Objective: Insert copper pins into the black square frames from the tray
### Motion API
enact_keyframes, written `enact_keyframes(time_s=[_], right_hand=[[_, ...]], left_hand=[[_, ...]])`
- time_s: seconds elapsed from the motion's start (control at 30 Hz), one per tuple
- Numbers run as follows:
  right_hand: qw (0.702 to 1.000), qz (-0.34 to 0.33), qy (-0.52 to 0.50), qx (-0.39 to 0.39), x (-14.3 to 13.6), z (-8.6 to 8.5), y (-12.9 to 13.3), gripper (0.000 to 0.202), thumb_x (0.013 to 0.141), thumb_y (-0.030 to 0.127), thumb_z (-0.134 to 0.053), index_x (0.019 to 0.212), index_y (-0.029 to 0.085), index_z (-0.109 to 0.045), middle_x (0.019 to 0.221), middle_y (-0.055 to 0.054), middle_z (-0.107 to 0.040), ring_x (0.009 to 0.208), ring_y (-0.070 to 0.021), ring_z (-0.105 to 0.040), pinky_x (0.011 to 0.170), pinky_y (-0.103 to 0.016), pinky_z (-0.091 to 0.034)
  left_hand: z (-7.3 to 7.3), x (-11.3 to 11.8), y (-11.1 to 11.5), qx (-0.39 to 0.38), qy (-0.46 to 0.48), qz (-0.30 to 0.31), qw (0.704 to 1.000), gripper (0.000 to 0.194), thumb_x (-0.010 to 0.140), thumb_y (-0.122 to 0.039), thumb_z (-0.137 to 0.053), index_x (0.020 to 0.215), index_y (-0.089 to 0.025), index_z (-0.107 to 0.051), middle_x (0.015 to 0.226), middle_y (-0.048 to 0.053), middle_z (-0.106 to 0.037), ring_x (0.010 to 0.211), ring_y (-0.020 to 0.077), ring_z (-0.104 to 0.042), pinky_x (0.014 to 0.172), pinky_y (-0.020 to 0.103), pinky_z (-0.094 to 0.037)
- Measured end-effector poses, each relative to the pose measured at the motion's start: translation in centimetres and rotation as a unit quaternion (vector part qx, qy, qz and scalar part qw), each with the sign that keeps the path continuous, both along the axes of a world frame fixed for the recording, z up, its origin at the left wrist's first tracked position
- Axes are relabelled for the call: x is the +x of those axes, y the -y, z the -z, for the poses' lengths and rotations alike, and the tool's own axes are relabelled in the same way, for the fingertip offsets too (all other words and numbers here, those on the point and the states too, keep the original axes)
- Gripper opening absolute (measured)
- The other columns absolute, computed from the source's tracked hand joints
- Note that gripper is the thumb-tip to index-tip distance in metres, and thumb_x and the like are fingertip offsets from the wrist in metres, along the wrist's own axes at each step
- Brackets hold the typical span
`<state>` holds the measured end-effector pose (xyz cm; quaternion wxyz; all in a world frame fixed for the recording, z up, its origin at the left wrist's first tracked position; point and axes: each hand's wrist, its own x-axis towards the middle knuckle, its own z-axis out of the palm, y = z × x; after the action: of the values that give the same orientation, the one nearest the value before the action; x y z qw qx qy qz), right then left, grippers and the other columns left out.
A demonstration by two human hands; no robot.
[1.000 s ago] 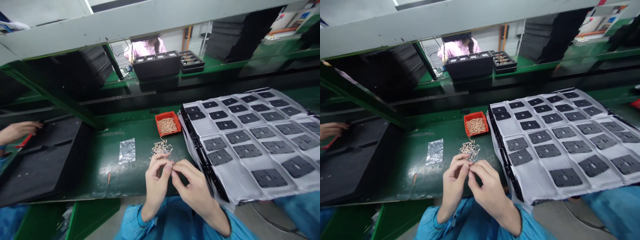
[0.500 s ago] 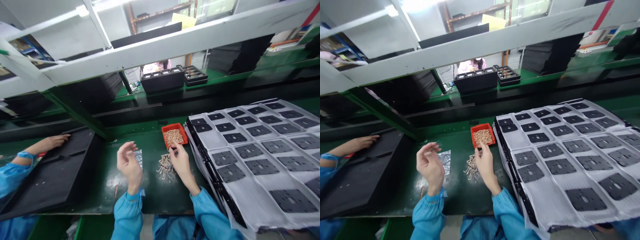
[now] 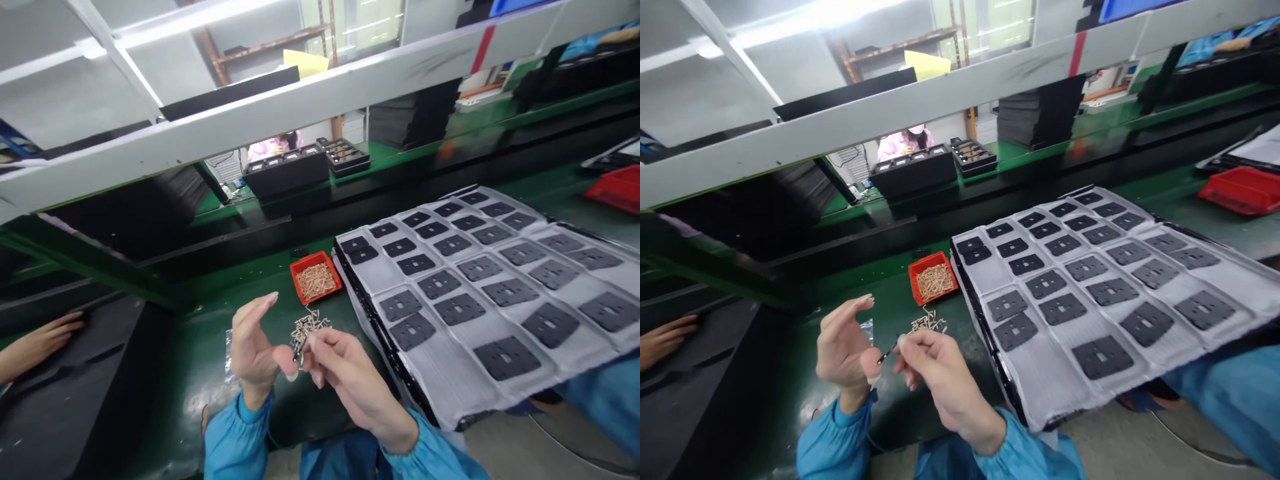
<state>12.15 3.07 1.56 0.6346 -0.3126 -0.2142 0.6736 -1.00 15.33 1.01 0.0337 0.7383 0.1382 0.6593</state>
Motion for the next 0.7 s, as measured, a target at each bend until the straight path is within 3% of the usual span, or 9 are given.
enact_keyframes(time_s=[0.13, 0.3, 0.37, 0.43, 0.47, 0.53, 0.6, 0.7], right_hand=[[0.999, -0.026, -0.035, -0.013, 0.9, -0.1, 0.4, 0.057, 0.075, 0.067, -0.089, 0.089, 0.014, -0.074, 0.069, 0.0, -0.066, 0.053, -0.0054, -0.05, 0.054, -0.02, -0.037], [0.998, -0.016, -0.054, 0.003, 1.8, -0.8, 1.8, 0.052, 0.075, 0.06, -0.092, 0.077, 0.014, -0.068, 0.064, 0.002, -0.061, 0.051, -0.0044, -0.048, 0.053, -0.019, -0.034], [0.998, 0.026, -0.048, 0.014, 2.1, -1.3, 3.0, 0.048, 0.08, 0.057, -0.09, 0.078, 0.015, -0.067, 0.065, 0.002, -0.062, 0.055, -0.0046, -0.049, 0.055, -0.018, -0.036], [0.995, 0.083, -0.037, 0.033, 2.3, -1.7, 4.6, 0.042, 0.087, 0.054, -0.085, 0.082, 0.017, -0.067, 0.069, 0.002, -0.063, 0.059, -0.0047, -0.051, 0.058, -0.017, -0.038], [0.992, 0.109, -0.03, 0.047, 2.6, -1.8, 5.4, 0.038, 0.091, 0.052, -0.082, 0.083, 0.018, -0.068, 0.07, 0.002, -0.064, 0.06, -0.0047, -0.052, 0.06, -0.017, -0.039], [0.982, 0.161, -0.009, 0.097, 3.3, -1.9, 7.2, 0.027, 0.099, 0.045, -0.075, 0.088, 0.021, -0.07, 0.076, 0.001, -0.067, 0.063, -0.0055, -0.055, 0.061, -0.017, -0.042], [0.971, 0.197, 0.018, 0.135, 4.4, -1.9, 8.7, 0.016, 0.102, 0.038, -0.071, 0.093, 0.024, -0.073, 0.081, 0.0, -0.068, 0.068, -0.007, -0.06, 0.064, -0.017, -0.047], [0.952, 0.265, 0.071, 0.137, 6.2, -1.9, 10.2, 0.008, 0.102, 0.032, -0.071, 0.097, 0.027, -0.075, 0.083, 0.0, -0.069, 0.071, -0.0086, -0.063, 0.067, -0.018, -0.052]], left_hand=[[-0.6, 1.2, 0.6, 0.03, -0.009, 0.03, 0.999, 0.08, 0.083, -0.075, -0.075, 0.141, -0.021, -0.069, 0.109, 0.01, -0.079, 0.093, 0.0295, -0.078, 0.076, 0.043, -0.067], [-1.4, 2.7, 1.5, 0.028, -0.026, 0.069, 0.997, 0.083, 0.082, -0.081, -0.071, 0.141, -0.022, -0.067, 0.106, 0.008, -0.078, 0.088, 0.0278, -0.076, 0.075, 0.04, -0.065], [-1.9, 3.8, 2.1, 0.001, -0.04, 0.086, 0.995, 0.08, 0.092, -0.088, -0.048, 0.138, -0.025, -0.065, 0.102, 0.006, -0.075, 0.086, 0.0262, -0.074, 0.075, 0.04, -0.064], [-2.4, 5.4, 3.0, -0.056, -0.094, 0.097, 0.989, 0.076, 0.102, -0.082, -0.021, 0.125, -0.026, -0.066, 0.102, 0.006, -0.073, 0.088, 0.0256, -0.073, 0.077, 0.04, -0.063], [-2.5, 6.5, 3.4, -0.091, -0.138, 0.095, 0.982, 0.072, 0.105, -0.077, -0.018, 0.116, -0.025, -0.067, 0.104, 0.007, -0.072, 0.092, 0.0258, -0.074, 0.081, 0.041, -0.063], [-2.2, 8.8, 4.4, -0.157, -0.239, 0.076, 0.955, 0.053, 0.108, -0.067, -0.04, 0.101, -0.023, -0.068, 0.113, 0.009, -0.073, 0.103, 0.028, -0.073, 0.09, 0.044, -0.061], [-1.3, 11.2, 5.1, -0.203, -0.313, 0.042, 0.927, 0.036, 0.1, -0.056, -0.069, 0.095, -0.02, -0.069, 0.122, 0.013, -0.072, 0.115, 0.0332, -0.069, 0.097, 0.051, -0.058], [0.3, 13.7, 5.5, -0.255, -0.371, 0.005, 0.893, 0.029, 0.092, -0.041, -0.082, 0.094, -0.016, -0.069, 0.129, 0.015, -0.068, 0.126, 0.0369, -0.062, 0.103, 0.058, -0.053]])
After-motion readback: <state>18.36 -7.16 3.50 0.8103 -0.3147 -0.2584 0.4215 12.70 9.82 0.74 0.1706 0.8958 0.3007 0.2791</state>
